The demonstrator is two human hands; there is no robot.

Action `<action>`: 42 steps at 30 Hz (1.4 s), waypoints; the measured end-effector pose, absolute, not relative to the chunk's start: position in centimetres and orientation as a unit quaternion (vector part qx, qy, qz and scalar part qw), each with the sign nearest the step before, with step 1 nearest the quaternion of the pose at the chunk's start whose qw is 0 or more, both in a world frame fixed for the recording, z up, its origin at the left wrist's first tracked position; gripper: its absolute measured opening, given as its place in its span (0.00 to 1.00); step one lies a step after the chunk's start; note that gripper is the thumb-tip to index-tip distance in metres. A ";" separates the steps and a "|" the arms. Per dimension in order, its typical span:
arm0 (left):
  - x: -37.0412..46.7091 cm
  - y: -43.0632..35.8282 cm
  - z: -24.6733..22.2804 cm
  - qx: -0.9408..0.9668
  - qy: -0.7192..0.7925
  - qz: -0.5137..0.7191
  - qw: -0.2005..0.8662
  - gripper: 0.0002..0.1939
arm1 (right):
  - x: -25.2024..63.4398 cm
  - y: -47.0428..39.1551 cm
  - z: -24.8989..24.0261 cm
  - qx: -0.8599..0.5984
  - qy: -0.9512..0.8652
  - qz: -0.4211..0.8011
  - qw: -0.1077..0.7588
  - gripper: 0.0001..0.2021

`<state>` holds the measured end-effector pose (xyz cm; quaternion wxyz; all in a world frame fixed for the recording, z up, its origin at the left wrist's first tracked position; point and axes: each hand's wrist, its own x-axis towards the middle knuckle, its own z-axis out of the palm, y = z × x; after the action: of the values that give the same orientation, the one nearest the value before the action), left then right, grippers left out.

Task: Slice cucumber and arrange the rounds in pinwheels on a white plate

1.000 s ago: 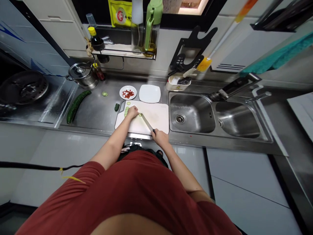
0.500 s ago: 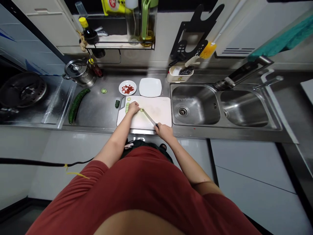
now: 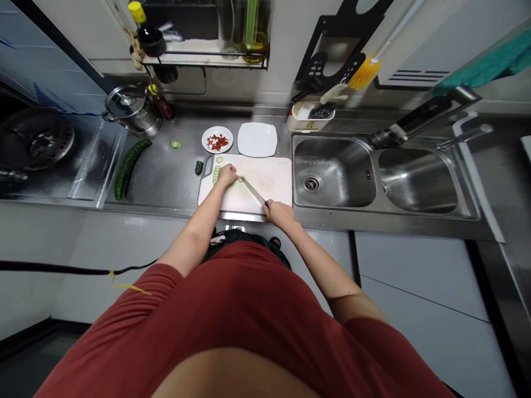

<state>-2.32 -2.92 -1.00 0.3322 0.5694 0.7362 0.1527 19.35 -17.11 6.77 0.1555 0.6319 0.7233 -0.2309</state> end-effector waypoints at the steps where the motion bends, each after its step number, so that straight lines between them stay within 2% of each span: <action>1: -2.3 -2.9 -0.9 0.570 0.736 0.152 0.332 0.13 | 19.3 -17.0 6.8 0.632 0.723 -0.233 0.156 0.20; 42: -2.3 -2.8 -0.8 0.558 0.740 0.146 0.345 0.15 | 19.6 -15.7 7.6 0.603 0.748 -0.226 0.161 0.19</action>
<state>-2.32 -2.78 -0.76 0.3450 0.5580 0.7404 0.1465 19.55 -15.66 7.59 0.1611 0.6030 0.7480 -0.2258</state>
